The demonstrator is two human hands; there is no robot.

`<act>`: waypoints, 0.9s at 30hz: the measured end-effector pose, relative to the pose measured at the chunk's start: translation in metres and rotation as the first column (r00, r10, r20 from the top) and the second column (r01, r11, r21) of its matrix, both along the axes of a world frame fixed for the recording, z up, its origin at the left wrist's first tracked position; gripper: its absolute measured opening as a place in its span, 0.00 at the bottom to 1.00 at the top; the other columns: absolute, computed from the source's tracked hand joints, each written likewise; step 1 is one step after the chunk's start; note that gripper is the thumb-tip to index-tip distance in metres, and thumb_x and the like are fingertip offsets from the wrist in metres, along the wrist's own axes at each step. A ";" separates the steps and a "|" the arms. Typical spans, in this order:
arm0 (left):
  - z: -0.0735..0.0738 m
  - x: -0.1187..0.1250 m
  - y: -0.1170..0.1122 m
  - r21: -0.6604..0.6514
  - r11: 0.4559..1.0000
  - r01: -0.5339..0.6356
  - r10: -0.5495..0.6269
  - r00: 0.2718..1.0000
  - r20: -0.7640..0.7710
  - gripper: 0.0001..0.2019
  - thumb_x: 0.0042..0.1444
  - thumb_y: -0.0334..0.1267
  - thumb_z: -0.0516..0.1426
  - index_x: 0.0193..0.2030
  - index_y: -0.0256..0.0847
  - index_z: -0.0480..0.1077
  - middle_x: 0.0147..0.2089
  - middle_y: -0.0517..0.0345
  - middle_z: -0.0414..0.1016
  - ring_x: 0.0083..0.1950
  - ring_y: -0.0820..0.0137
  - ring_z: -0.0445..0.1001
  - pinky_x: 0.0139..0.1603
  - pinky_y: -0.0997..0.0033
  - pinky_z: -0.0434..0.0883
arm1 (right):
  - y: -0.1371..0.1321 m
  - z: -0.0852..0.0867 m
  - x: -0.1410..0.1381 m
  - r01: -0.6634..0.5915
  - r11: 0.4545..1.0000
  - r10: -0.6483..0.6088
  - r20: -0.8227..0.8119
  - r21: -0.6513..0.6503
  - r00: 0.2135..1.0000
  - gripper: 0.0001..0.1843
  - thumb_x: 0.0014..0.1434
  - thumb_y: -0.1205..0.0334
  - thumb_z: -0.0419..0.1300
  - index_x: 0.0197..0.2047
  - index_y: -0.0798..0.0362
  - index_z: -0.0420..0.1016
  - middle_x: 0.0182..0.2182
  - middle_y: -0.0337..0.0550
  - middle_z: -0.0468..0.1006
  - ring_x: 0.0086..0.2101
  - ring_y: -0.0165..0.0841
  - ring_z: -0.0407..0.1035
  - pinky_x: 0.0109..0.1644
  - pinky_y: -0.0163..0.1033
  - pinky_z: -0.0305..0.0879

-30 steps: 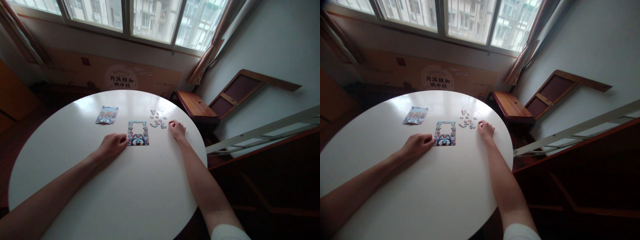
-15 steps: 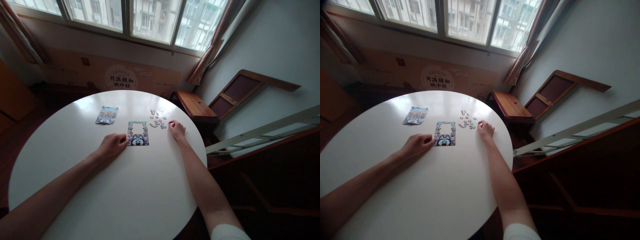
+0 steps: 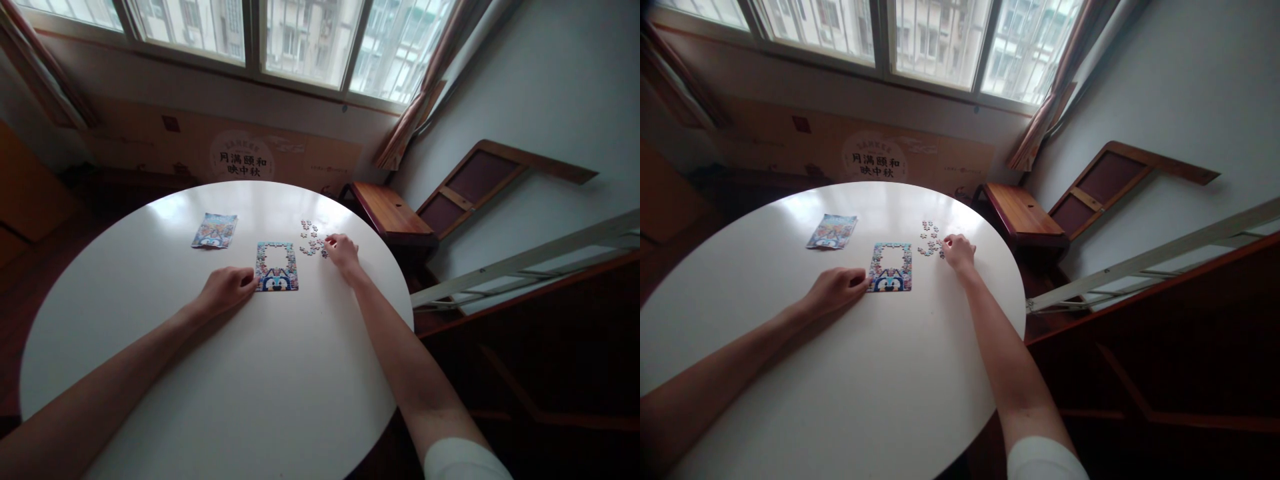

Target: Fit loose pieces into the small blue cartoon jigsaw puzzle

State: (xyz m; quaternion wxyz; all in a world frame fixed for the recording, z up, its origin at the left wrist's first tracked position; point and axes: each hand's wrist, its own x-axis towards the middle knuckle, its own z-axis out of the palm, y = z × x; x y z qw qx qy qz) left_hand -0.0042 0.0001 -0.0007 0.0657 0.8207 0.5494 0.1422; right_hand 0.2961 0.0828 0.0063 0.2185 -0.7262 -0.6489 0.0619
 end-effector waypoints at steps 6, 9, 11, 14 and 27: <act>-0.001 0.000 0.000 -0.008 1.000 -0.003 0.003 1.000 -0.010 0.19 0.61 0.49 0.47 0.25 0.41 0.67 0.24 0.55 0.72 0.26 0.69 0.65 0.28 0.71 0.49 | 0.013 0.006 -0.017 0.007 0.999 0.001 0.148 -0.053 0.989 0.13 0.60 0.56 0.58 0.43 0.50 0.80 0.48 0.51 0.75 0.48 0.42 0.68 0.53 0.50 0.58; -0.001 0.000 0.001 -0.014 1.000 -0.003 0.003 1.000 -0.011 0.19 0.60 0.49 0.48 0.25 0.41 0.67 0.24 0.55 0.72 0.26 0.70 0.65 0.28 0.71 0.49 | 0.019 0.006 -0.017 0.030 0.997 -0.020 0.145 -0.072 0.989 0.11 0.58 0.56 0.59 0.40 0.50 0.80 0.46 0.50 0.76 0.48 0.43 0.68 0.52 0.50 0.59; -0.001 0.000 0.001 -0.022 1.000 -0.003 0.003 1.000 -0.010 0.19 0.60 0.49 0.48 0.25 0.41 0.67 0.24 0.55 0.72 0.26 0.70 0.65 0.28 0.70 0.49 | 0.025 0.005 -0.015 0.048 0.995 -0.039 0.099 -0.092 0.994 0.11 0.57 0.57 0.60 0.40 0.50 0.80 0.45 0.48 0.77 0.47 0.42 0.69 0.52 0.49 0.60; -0.001 0.001 0.001 -0.025 1.000 -0.008 0.008 1.000 -0.010 0.19 0.60 0.48 0.47 0.25 0.41 0.67 0.25 0.55 0.72 0.26 0.70 0.65 0.29 0.70 0.49 | 0.034 0.002 -0.011 0.078 0.985 -0.079 0.001 -0.151 0.997 0.10 0.53 0.57 0.62 0.39 0.49 0.79 0.43 0.46 0.79 0.46 0.41 0.70 0.51 0.48 0.61; -0.003 0.000 0.002 -0.004 1.000 0.001 -0.001 1.000 -0.021 0.19 0.61 0.49 0.47 0.25 0.41 0.68 0.26 0.54 0.73 0.27 0.69 0.65 0.29 0.69 0.48 | 0.034 0.009 0.002 0.064 0.998 -0.067 -0.145 -0.025 0.987 0.13 0.54 0.64 0.60 0.44 0.50 0.77 0.39 0.42 0.81 0.43 0.37 0.73 0.50 0.44 0.64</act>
